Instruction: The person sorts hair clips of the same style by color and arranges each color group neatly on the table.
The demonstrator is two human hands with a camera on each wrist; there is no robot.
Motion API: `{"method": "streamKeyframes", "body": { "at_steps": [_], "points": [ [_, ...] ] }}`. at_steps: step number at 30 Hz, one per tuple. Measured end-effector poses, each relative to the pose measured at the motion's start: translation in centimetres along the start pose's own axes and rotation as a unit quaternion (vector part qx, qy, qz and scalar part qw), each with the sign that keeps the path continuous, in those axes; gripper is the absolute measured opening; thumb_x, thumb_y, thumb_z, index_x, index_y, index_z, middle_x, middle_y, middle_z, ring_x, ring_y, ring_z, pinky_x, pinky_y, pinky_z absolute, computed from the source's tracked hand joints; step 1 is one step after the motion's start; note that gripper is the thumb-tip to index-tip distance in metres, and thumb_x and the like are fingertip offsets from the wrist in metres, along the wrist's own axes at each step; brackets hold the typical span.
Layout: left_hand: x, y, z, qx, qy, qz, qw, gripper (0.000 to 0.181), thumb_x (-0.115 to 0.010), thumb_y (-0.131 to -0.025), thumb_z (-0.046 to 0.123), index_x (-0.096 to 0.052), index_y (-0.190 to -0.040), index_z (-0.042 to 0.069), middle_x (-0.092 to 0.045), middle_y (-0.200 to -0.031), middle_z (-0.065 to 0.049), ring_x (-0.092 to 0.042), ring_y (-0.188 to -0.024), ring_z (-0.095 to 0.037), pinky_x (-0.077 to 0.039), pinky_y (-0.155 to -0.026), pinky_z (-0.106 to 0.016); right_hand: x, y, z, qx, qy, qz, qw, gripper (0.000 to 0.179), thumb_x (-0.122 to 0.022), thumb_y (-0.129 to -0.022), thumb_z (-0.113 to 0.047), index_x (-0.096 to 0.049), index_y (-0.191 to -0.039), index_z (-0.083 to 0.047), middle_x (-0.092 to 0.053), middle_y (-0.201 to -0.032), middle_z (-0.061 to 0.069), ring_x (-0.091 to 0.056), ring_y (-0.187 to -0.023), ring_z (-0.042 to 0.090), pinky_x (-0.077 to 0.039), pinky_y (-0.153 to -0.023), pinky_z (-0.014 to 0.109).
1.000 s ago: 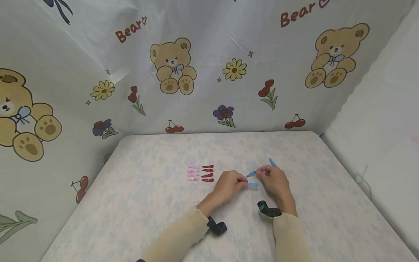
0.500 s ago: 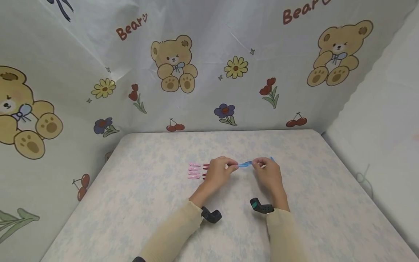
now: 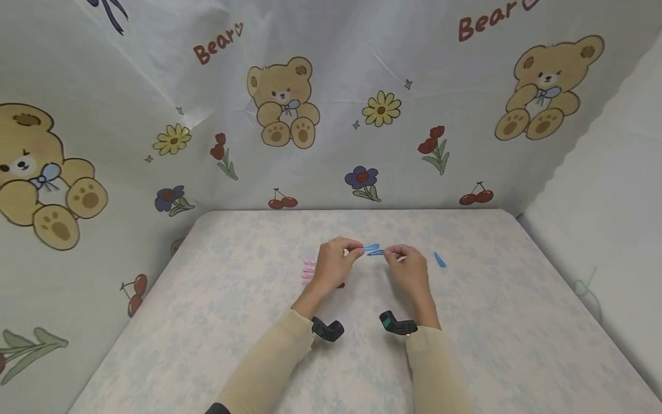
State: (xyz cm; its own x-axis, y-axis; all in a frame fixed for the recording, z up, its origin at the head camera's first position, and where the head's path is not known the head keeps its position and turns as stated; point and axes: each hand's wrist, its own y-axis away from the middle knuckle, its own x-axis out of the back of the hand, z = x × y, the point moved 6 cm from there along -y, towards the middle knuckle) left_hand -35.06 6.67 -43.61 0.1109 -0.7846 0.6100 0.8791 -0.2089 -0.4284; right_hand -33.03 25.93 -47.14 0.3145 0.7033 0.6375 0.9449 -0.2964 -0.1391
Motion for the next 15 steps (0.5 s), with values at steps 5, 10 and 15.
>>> {"method": "streamKeyframes", "body": {
  "at_steps": [5, 10, 15],
  "points": [
    [0.0, -0.4, -0.6, 0.002, -0.007, -0.009, 0.9999, 0.015, -0.072, -0.094, 0.030, -0.080, -0.101, 0.020, -0.071, -0.088, 0.007, -0.054, -0.068, -0.005, -0.042, -0.060, -0.019, -1.1, -0.1, -0.4, -0.007, -0.010, -0.008, 0.9999, 0.030, -0.060, -0.100, -0.034, -0.072, -0.108, -0.008, -0.064, -0.097, 0.009, -0.053, -0.079, 0.021, -0.044, -0.063, 0.029],
    [0.3, -1.0, -1.3, 0.006, 0.001, -0.006, 1.0000, 0.015, -0.072, -0.094, 0.029, -0.080, -0.102, 0.019, -0.073, -0.091, 0.006, -0.053, -0.064, -0.006, -0.041, -0.058, -0.021, -2.4, -0.2, -0.6, -0.025, -0.025, -0.022, 0.9991, 0.030, -0.060, -0.100, -0.035, -0.073, -0.109, -0.010, -0.064, -0.099, 0.008, -0.053, -0.083, 0.021, -0.043, -0.066, 0.031],
    [0.7, -1.5, -2.3, 0.007, 0.008, 0.006, 0.9999, 0.013, -0.073, -0.093, 0.029, -0.080, -0.100, 0.019, -0.072, -0.089, 0.006, -0.058, -0.071, -0.006, -0.045, -0.063, -0.021, -3.7, 0.0, -0.9, -0.032, -0.034, -0.028, 0.9985, 0.027, -0.061, -0.099, -0.033, -0.074, -0.106, -0.010, -0.065, -0.097, 0.008, -0.053, -0.082, 0.021, -0.042, -0.068, 0.031]
  ]
}}
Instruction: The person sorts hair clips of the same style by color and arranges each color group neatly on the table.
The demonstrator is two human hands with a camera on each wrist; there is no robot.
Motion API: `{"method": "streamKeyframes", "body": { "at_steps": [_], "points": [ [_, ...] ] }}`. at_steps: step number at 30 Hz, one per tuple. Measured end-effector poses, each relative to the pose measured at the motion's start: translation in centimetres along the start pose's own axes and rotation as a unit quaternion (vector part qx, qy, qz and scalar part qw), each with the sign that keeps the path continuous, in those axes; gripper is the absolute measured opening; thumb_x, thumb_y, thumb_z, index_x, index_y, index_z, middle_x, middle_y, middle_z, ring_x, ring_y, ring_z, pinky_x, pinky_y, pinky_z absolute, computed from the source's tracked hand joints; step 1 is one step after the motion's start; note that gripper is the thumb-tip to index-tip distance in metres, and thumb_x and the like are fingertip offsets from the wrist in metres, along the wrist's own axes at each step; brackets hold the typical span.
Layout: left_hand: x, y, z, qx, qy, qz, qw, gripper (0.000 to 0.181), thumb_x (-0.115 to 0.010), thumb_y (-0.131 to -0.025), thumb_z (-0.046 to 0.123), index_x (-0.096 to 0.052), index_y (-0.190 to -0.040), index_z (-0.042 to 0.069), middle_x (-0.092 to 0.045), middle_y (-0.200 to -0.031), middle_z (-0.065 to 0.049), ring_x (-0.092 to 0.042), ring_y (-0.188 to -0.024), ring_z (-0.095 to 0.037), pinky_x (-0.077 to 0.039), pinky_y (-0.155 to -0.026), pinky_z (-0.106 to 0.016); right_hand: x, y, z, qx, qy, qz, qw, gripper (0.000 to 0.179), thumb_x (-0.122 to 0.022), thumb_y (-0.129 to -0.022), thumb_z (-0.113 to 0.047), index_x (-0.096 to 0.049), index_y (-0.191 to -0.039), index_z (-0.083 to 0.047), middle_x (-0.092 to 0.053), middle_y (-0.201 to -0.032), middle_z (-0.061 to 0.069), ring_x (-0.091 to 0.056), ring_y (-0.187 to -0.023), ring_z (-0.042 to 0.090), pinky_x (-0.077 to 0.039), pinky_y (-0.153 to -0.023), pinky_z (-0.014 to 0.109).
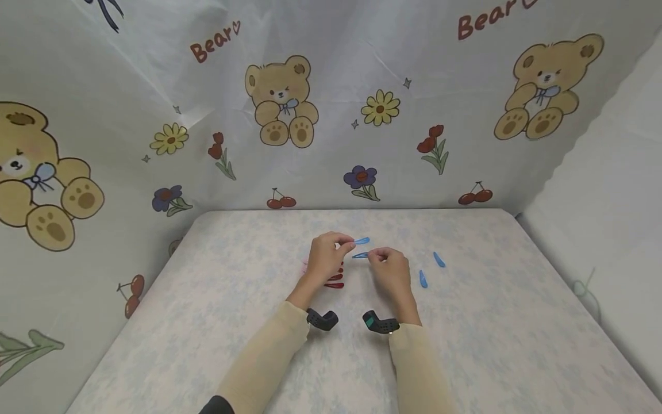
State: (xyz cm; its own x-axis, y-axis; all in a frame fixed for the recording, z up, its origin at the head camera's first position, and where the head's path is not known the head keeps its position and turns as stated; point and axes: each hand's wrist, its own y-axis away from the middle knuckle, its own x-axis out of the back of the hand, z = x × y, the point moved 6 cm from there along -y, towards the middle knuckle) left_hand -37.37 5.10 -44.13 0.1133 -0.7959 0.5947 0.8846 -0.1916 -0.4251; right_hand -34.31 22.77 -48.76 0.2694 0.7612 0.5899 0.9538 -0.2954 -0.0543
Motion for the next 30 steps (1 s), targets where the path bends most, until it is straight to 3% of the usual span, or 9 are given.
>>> {"method": "streamKeyframes", "body": {
  "at_steps": [7, 15, 24, 30],
  "points": [
    [0.3, -0.3, -1.7, 0.015, -0.013, 0.001, 0.9998, 0.012, -0.074, -0.092, 0.029, -0.080, -0.099, 0.020, -0.073, -0.090, 0.007, -0.064, -0.078, -0.008, -0.049, -0.071, -0.026, -0.9, 0.2, -0.7, 0.005, -0.003, 0.003, 1.0000, 0.026, -0.062, -0.096, -0.030, -0.076, -0.100, -0.008, -0.067, -0.086, 0.007, -0.055, -0.076, 0.021, -0.043, -0.065, 0.031],
    [0.2, 0.0, -2.6, 0.031, -0.031, -0.013, 0.9990, 0.014, -0.072, -0.094, 0.029, -0.080, -0.102, 0.021, -0.074, -0.091, 0.008, -0.067, -0.088, -0.014, -0.045, -0.091, -0.045, -2.0, 0.4, -0.6, -0.005, 0.023, -0.006, 0.9997, 0.027, -0.063, -0.096, -0.032, -0.078, -0.100, -0.010, -0.072, -0.087, 0.006, -0.059, -0.076, 0.020, -0.043, -0.064, 0.029],
    [-0.6, 0.1, -3.6, 0.050, -0.078, -0.026, 0.9954, 0.011, -0.073, -0.092, 0.032, -0.081, -0.098, 0.026, -0.077, -0.092, 0.011, -0.068, -0.091, -0.014, -0.039, -0.082, -0.042, -2.0, 0.9, -0.7, -0.015, 0.040, -0.007, 0.9991, 0.028, -0.063, -0.093, -0.031, -0.079, -0.101, -0.009, -0.075, -0.091, 0.008, -0.061, -0.075, 0.019, -0.043, -0.061, 0.028],
    [-1.1, 0.2, -3.8, 0.054, -0.090, -0.033, 0.9940, 0.010, -0.074, -0.091, 0.032, -0.081, -0.096, 0.027, -0.075, -0.078, 0.013, -0.067, -0.088, -0.013, -0.037, -0.082, -0.045, -1.9, 0.9, -0.5, -0.015, 0.047, -0.016, 0.9987, 0.027, -0.063, -0.092, -0.029, -0.079, -0.098, -0.008, -0.075, -0.088, 0.008, -0.060, -0.073, 0.019, -0.043, -0.060, 0.028]
  ]
}}
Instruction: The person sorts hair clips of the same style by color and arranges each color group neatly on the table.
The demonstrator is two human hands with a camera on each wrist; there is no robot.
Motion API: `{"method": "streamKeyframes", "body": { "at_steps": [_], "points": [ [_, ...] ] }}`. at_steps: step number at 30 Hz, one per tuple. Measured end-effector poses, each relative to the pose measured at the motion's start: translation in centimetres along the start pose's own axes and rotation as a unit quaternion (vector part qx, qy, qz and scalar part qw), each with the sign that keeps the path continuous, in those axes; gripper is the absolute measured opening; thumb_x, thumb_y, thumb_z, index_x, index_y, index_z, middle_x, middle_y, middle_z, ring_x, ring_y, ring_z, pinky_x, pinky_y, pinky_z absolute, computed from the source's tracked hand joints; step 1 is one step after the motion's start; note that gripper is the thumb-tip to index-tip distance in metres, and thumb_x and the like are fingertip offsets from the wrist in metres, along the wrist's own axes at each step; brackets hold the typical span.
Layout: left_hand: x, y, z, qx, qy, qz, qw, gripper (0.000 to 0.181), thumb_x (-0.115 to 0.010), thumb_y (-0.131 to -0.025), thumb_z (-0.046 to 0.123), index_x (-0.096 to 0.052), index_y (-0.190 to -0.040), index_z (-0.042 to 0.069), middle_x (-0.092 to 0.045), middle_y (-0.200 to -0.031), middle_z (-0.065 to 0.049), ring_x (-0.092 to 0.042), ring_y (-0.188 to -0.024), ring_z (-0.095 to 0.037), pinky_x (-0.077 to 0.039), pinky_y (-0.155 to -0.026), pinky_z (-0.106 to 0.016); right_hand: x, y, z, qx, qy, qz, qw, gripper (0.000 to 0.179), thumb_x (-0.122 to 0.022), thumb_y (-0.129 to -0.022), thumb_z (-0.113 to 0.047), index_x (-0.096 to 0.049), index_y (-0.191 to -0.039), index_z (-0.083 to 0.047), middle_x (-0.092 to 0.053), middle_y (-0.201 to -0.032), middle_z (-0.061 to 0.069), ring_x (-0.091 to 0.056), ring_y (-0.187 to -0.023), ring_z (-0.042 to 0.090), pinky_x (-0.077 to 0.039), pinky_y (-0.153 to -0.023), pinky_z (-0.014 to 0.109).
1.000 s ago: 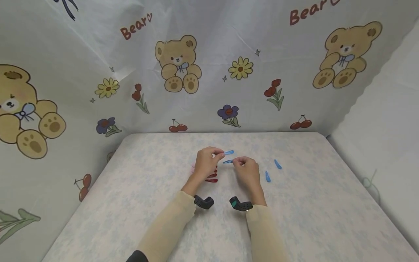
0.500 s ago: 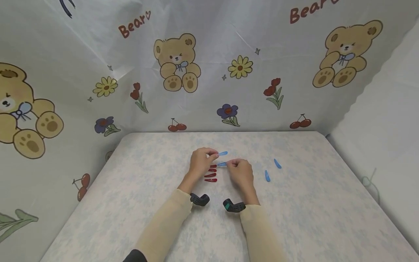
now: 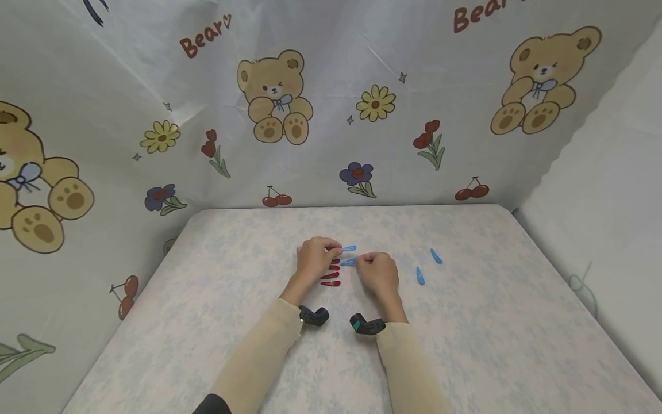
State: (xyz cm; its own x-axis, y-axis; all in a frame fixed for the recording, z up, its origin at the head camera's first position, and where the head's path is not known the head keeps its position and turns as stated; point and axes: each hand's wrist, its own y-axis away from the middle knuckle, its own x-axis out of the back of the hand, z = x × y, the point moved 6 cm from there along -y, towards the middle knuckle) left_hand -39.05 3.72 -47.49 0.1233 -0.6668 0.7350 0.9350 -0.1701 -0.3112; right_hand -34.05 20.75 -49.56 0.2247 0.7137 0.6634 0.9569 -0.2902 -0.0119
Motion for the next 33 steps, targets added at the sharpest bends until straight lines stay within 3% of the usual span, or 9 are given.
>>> {"method": "streamKeyframes", "body": {
  "at_steps": [6, 19, 33],
  "points": [
    [-0.33, 0.07, 0.14, -0.003, -0.013, -0.013, 0.9998, 0.010, -0.075, -0.091, 0.032, -0.081, -0.096, 0.027, -0.072, -0.070, 0.014, -0.064, -0.085, -0.013, -0.035, -0.079, -0.044, -0.04, -0.04, 0.25, -0.012, 0.018, -0.004, 0.9998, 0.027, -0.064, -0.091, -0.030, -0.080, -0.096, -0.009, -0.076, -0.090, 0.007, -0.063, -0.077, 0.020, -0.044, -0.062, 0.028],
    [-0.70, 0.22, 0.29, -0.013, -0.037, -0.023, 0.9990, 0.007, -0.076, -0.090, 0.033, -0.081, -0.090, 0.030, -0.074, -0.081, 0.013, -0.061, -0.085, -0.015, -0.029, -0.077, -0.042, 0.13, 0.23, 0.31, -0.001, 0.018, -0.012, 0.9998, 0.023, -0.065, -0.089, -0.028, -0.080, -0.090, -0.011, -0.076, -0.084, 0.006, -0.064, -0.069, 0.018, -0.045, -0.058, 0.028],
    [-1.04, 0.47, 0.52, -0.018, -0.045, -0.038, 0.9981, 0.007, -0.077, -0.089, 0.033, -0.081, -0.086, 0.029, -0.073, -0.077, 0.012, -0.060, -0.086, -0.016, -0.028, -0.078, -0.042, 0.20, 0.60, 0.12, 0.007, 0.030, 0.005, 0.9995, 0.020, -0.065, -0.087, -0.022, -0.080, -0.084, -0.010, -0.074, -0.074, 0.005, -0.061, -0.063, 0.018, -0.042, -0.054, 0.027]
  ]
}}
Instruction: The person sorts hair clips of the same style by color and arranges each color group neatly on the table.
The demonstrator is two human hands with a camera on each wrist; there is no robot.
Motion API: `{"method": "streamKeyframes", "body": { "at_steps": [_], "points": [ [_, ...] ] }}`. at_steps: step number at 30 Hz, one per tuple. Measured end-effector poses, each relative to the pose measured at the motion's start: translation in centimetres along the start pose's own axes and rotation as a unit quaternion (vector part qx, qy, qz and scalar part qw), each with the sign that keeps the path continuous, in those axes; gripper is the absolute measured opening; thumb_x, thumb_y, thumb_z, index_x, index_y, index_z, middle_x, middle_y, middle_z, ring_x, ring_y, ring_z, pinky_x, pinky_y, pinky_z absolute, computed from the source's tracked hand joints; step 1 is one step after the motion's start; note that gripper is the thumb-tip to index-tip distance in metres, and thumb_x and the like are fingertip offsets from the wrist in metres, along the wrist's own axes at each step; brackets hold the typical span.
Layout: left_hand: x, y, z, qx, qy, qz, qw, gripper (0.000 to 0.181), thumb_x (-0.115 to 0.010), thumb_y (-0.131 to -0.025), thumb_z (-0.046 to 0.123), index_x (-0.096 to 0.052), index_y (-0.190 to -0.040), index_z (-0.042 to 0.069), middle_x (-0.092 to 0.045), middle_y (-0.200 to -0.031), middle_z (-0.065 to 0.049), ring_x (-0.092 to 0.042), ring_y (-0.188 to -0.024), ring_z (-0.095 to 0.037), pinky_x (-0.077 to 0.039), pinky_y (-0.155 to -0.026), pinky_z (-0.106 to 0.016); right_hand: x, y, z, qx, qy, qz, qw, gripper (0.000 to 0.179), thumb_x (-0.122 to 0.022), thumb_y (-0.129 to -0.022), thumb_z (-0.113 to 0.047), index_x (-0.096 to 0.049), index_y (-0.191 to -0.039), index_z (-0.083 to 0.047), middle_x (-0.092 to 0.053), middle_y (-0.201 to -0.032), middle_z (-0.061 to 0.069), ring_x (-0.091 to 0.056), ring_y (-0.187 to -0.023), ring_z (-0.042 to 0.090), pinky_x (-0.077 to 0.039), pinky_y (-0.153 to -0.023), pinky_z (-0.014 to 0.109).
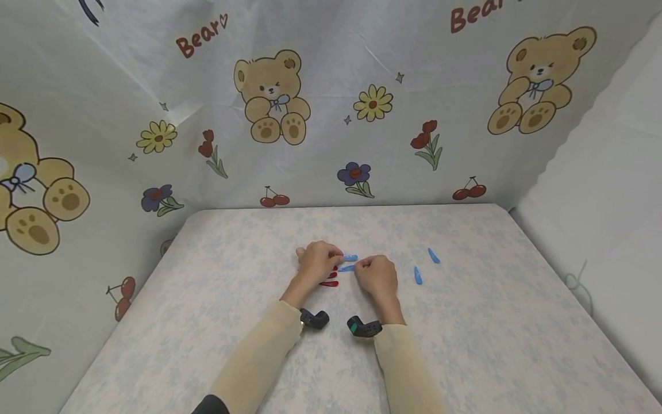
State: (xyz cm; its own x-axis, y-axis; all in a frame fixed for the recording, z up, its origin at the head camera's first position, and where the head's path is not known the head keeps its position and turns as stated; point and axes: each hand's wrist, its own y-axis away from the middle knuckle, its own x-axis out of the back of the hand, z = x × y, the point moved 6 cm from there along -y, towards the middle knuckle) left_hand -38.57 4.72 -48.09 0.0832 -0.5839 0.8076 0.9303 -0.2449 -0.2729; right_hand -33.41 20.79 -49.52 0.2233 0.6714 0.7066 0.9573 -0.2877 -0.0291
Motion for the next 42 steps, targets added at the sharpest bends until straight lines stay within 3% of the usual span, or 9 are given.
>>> {"method": "streamKeyframes", "body": {
  "at_steps": [12, 42],
  "points": [
    [-0.01, 0.06, -0.01, 0.004, -0.008, -0.011, 0.9999, 0.008, -0.076, -0.090, 0.032, -0.082, -0.087, 0.027, -0.072, -0.075, 0.012, -0.060, -0.087, -0.017, -0.028, -0.078, -0.042, 0.03, 0.21, 0.01, -0.019, 0.010, 0.024, 0.9995, 0.021, -0.067, -0.087, -0.025, -0.082, -0.088, -0.010, -0.077, -0.083, 0.008, -0.067, -0.070, 0.021, -0.044, -0.055, 0.028],
    [-0.50, 0.00, -0.30, 0.024, -0.009, -0.039, 0.9989, 0.010, -0.074, -0.092, 0.033, -0.082, -0.089, 0.027, -0.069, -0.067, 0.014, -0.060, -0.086, -0.016, -0.028, -0.079, -0.043, 0.17, 0.37, 0.00, -0.011, 0.002, 0.024, 0.9996, 0.021, -0.068, -0.089, -0.026, -0.082, -0.093, -0.011, -0.078, -0.088, 0.007, -0.068, -0.077, 0.023, -0.046, -0.062, 0.031]
  ]
}}
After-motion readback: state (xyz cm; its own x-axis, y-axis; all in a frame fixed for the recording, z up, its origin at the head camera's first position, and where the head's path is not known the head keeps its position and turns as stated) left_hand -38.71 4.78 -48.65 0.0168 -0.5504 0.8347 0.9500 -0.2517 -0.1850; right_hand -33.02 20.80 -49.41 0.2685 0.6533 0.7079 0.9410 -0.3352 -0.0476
